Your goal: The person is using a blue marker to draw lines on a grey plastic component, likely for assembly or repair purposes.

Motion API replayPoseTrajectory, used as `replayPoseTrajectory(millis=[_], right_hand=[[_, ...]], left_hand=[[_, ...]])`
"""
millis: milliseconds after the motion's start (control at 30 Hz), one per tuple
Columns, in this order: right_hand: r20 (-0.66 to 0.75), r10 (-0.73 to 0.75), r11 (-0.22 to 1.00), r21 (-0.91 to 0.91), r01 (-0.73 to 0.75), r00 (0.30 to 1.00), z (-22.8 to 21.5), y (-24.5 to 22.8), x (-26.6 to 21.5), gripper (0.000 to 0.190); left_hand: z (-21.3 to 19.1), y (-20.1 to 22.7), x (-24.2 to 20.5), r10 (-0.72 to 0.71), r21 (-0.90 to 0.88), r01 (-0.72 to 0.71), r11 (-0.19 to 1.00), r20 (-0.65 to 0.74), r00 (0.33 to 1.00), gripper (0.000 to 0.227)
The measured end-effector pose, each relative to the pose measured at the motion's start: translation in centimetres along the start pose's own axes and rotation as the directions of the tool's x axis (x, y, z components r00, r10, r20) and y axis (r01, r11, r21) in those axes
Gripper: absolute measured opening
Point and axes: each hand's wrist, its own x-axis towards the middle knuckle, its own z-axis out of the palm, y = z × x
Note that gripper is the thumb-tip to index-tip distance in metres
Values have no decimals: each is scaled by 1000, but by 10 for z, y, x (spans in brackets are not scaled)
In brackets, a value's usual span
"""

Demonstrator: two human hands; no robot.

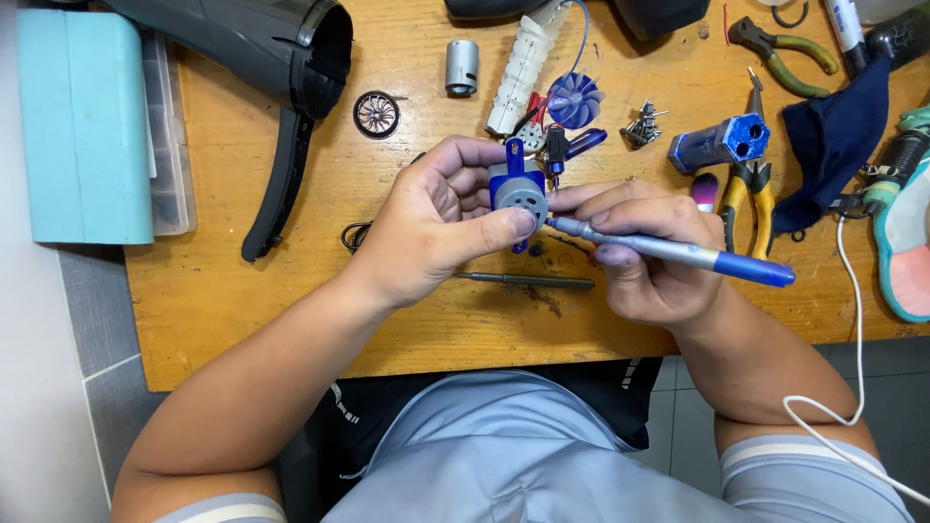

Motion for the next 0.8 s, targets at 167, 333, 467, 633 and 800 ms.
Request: replayPoseTrajectory(millis=[167,333,467,633,800], right_hand=[[17,-18,998,-57,19,1000,2,-5,6,26],[-8,8,1000,-15,-8,1000,1,-3,1,25],[10,-12,998,-59,13,1000,2,-4,3,28],[-3,-34,992,-121,33,999,3,-6,6,27],[0,-18,995,-95,18,1000,2,-6,5,29]], left_hand=[[0,0,0,-5,2,5,1000,-9,1000,68],[0,-1,0,7,0,-7,1000,1,1000,68],[-2,-3,1,18,-15,-18,1000,-1,1000,66],[-1,-5,1,23,-24,-23,999,-2,1000,65],[-1,-2,0,31,-24,-31,999,0,1000,65]])
